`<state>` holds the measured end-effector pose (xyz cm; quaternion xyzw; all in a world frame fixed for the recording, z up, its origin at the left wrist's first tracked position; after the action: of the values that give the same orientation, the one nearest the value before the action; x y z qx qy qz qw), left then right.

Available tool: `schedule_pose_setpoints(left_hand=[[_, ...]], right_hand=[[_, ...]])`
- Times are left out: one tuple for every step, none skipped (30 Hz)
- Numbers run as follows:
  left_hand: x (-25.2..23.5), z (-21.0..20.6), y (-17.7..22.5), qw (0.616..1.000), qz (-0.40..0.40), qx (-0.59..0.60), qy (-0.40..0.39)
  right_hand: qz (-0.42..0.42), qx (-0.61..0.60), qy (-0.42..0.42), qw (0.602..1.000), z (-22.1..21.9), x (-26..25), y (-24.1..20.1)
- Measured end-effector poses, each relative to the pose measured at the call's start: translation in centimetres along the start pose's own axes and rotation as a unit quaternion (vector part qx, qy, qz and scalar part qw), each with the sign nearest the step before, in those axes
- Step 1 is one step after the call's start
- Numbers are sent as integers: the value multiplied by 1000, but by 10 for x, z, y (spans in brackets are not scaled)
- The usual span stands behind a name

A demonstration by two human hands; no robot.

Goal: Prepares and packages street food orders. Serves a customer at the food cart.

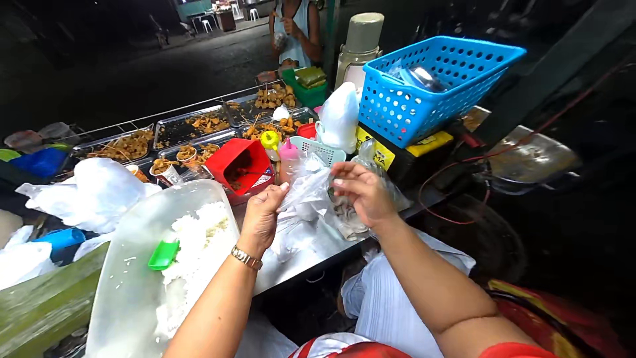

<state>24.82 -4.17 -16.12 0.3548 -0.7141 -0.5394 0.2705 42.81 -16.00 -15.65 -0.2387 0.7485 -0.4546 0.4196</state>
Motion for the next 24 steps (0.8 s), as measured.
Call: schedule_pose_setpoints(left_hand=[[0,-3,0,999,-17,-37,6],[1,-7,1,997,-38,-63,-7],[4,-13,2,995,-58,-72,-33],[6,-17,4,993,-73,-67,-66],[8,-20,5,991,-85,-50,-88],[9,-19,6,992,-90,-22,-88],[9,-15,7,993,-92,6,-70],[8,-11,8,995,-87,22,-47],[6,-7,8,997,-79,13,-22],[4,-3,8,998,-66,-13,-6],[3,-3,7,998,-50,-36,-12],[2,-5,7,997,-39,-56,-41],[2,-10,10,994,-44,-62,-78],[1,-16,15,989,-68,-70,-110],[0,-23,24,982,-105,-97,-127],[-1,-32,34,969,-146,-155,-128],[-3,-41,41,950,-178,-228,-117],[-7,-48,44,933,-183,-296,-97],[-13,-51,40,923,-153,-344,-81],[-21,-51,28,929,-90,-352,-71],[-29,-46,10,945,-14,-321,-56],[-38,-39,-10,962,50,-266,-28],[-48,-32,-31,972,103,-209,2],[-57,-24,-53,974,157,-162,23]], right_hand=[[94,24,-1,995,-2,3,-10],[181,53,-32,982,-11,9,-20],[239,91,-85,963,-27,17,-26],[256,125,-141,948,-45,26,-25],[235,162,-194,939,-62,33,-17],[187,186,-244,933,-74,39,-5],[131,187,-287,930,-80,41,5],[85,160,-314,932,-82,42,11],[55,114,-315,941,-78,39,10],[44,69,-291,953,-69,32,4],[49,34,-259,964,-57,24,-5],[63,11,-229,971,-44,15,-11],[79,3,-200,977,-30,5,-16],[87,4,-179,980,-20,-4,-19],[75,5,-161,984,-12,-11,-20],[49,2,-138,989,-8,-18,-18],[15,-10,-108,994,-4,-23,-14],[-21,-36,-71,997,0,-27,-8],[-58,-77,-34,995,2,-31,1],[-91,-120,12,989,5,-35,13],[-119,-147,58,980,8,-38,29],[-143,-154,92,973,11,-39,48],[-164,-144,114,969,14,-39,69],[-182,-116,122,969,17,-38,92]])
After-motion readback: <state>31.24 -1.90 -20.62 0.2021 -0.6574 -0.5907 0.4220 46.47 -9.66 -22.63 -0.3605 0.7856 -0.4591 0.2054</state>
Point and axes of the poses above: each hand's wrist, its own x-axis away from the middle knuckle, its own z-axis out of the back of the hand, y = z × x, the point moved 9 cm from there along -x, towards the middle knuckle, and after that the axes turned 8 degrees about z, right-handed, at the moved point
